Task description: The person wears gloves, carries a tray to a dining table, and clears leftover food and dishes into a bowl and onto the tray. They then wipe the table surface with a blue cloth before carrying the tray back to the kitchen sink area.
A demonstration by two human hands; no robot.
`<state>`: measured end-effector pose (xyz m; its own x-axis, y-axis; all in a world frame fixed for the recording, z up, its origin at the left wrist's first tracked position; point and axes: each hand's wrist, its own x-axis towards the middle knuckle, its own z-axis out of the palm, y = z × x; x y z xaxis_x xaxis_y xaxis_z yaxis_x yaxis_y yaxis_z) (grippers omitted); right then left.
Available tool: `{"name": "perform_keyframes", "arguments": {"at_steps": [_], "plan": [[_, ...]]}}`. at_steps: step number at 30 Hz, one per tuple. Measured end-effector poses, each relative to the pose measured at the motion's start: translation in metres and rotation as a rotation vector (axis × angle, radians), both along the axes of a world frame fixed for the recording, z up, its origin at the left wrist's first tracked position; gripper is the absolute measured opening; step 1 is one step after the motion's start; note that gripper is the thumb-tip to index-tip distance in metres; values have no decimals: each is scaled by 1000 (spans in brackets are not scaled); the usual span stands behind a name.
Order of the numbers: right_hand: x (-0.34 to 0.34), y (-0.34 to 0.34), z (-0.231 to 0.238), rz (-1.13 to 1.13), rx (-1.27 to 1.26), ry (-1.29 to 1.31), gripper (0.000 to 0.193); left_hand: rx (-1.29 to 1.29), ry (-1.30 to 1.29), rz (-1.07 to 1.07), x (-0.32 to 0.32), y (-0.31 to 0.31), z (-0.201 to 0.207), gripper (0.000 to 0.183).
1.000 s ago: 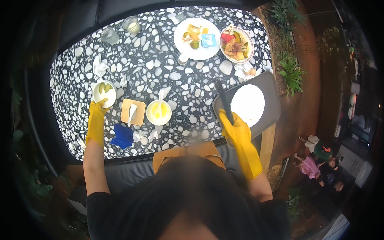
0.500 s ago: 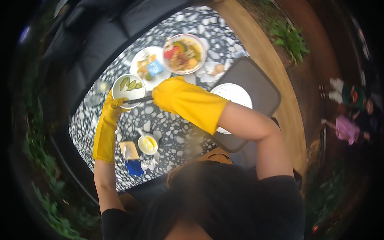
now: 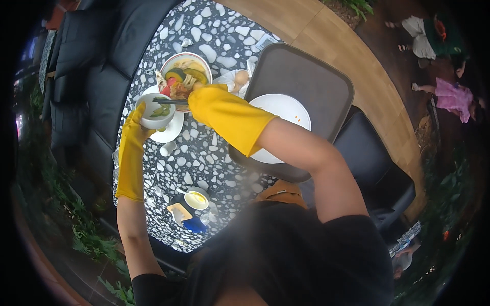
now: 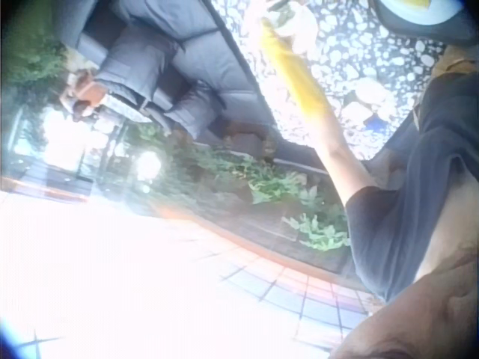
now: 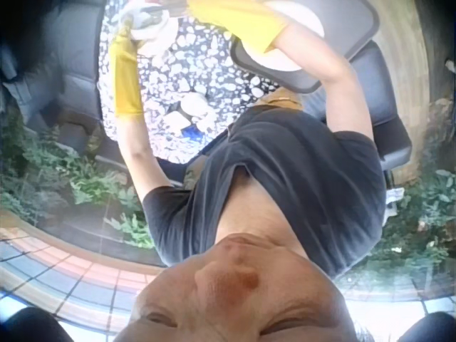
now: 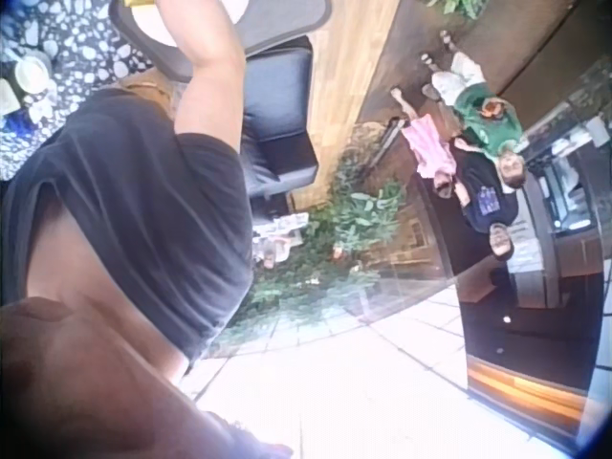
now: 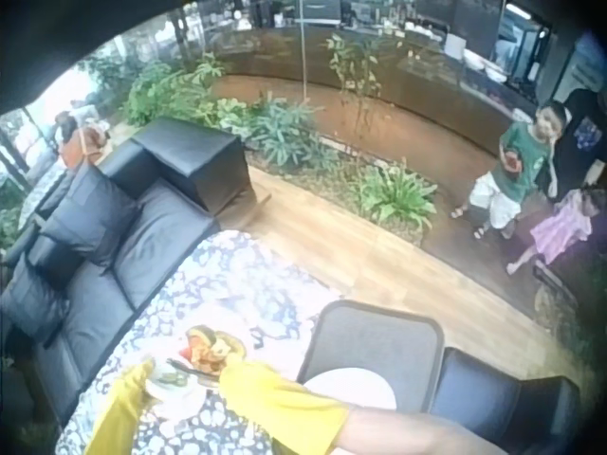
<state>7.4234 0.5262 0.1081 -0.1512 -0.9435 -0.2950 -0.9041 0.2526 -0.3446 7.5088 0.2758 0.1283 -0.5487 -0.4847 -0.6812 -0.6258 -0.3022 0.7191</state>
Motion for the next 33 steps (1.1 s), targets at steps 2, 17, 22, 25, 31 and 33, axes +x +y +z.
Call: {"name": "perform_keyframes", "arguments": {"at_steps": [2,17,22,25,31,33], "plan": [[0,5,1,24,30,-42,33,-87,-26,-59,-9,11,6,47],[-1,10,-2,64,115,-187,31,-382,-150,-100,-2,25,10,66],[-15,19,16,-494,260,-509,28,-340,-245,-50,9,34,14,73],[2,30,3,-623,199,-489,30,-279,-257,-57,14,41,14,72],[-7,61,30,-800,127,-608,32,-23,-117,-156,55,45,9,59],[-9,88,35,-1101,82,-912,48,87,-41,-185,94,59,-5,58]]}}
